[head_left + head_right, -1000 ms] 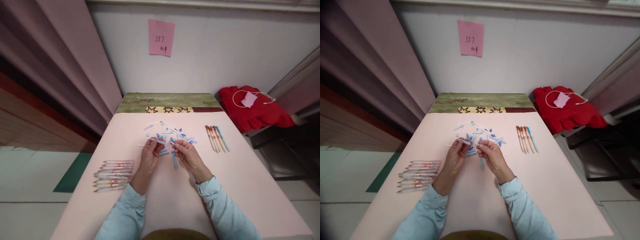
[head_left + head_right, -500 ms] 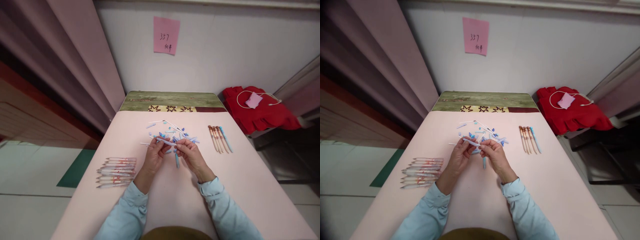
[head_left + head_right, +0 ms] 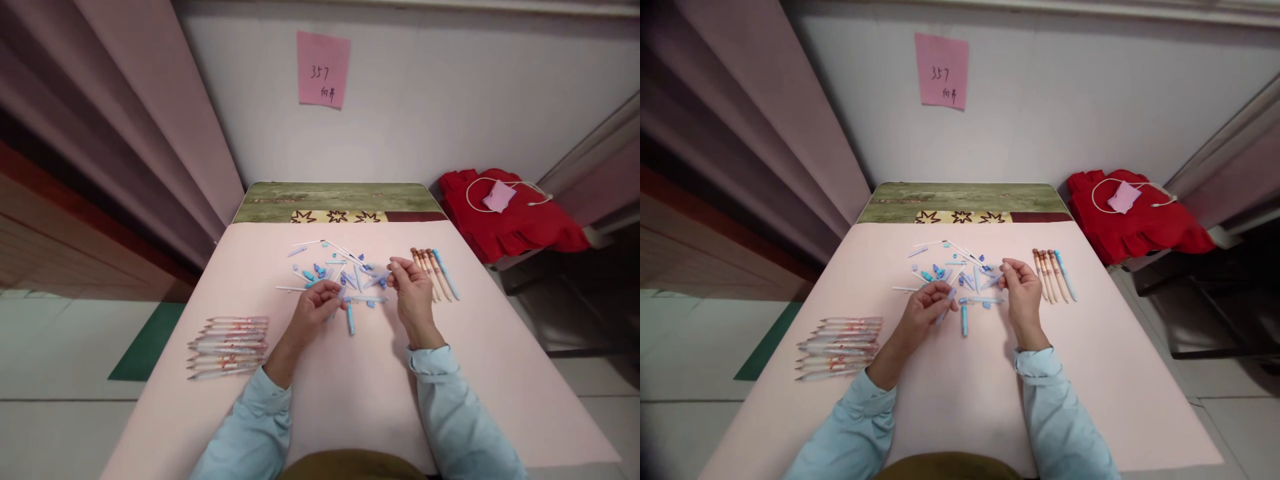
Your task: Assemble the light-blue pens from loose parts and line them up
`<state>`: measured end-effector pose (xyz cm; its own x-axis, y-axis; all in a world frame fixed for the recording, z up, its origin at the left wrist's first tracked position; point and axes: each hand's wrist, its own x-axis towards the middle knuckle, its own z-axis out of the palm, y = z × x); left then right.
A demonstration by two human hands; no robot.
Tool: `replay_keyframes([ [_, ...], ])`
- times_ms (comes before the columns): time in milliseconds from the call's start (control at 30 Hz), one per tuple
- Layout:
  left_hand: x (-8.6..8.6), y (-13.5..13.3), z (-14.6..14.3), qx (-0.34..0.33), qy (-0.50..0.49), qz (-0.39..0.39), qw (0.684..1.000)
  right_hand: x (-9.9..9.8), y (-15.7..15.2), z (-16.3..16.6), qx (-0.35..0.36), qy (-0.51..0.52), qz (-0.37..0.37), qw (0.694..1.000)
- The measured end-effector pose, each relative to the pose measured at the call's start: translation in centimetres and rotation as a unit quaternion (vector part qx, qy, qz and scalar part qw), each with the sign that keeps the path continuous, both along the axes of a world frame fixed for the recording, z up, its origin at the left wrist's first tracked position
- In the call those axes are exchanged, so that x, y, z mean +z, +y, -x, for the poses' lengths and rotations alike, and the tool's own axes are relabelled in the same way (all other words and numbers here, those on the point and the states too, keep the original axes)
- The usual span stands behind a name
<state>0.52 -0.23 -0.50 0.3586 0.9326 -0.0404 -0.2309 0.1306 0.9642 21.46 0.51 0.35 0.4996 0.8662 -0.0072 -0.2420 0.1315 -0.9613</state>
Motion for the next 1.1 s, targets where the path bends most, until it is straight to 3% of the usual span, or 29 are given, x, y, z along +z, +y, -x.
replay_keyframes([
  [100,-0.4,-0.6,-0.5,-0.073,0.134,-0.07,0.986,-0.3,0.3,-0.8,-0.019,0.0,0.032,0.999],
  [233,-0.2,-1.2,-0.5,-0.112,0.279,-0.171,0.938,-0.4,0.4,-0.8,-0.028,-0.009,0.051,0.998],
  [433,0.9,-0.9,0.1,-0.058,0.386,-0.244,0.888,-0.8,0.7,-1.1,-0.034,0.002,0.06,0.998],
  [600,1.3,-1.7,-0.2,-0.042,0.478,-0.248,0.842,-1.2,0.8,-1.5,-0.025,0.007,0.068,0.997],
  [767,0.5,-3.6,-1.5,-0.007,0.598,-0.198,0.777,-1.2,0.9,-1.5,-0.024,0.01,0.068,0.997],
  [867,-0.1,-4.2,-2.5,0.006,0.634,-0.172,0.754,-1.2,0.9,-1.4,-0.021,0.012,0.065,0.998],
  [967,-0.3,-4.4,-3.1,0.018,0.638,-0.169,0.751,-1.2,0.9,-1.2,-0.014,0.01,0.066,0.998],
  [1100,0.1,-4.4,-2.2,0.065,0.606,-0.184,0.771,-1.4,0.8,-1.0,-0.006,0.007,0.068,0.998],
])
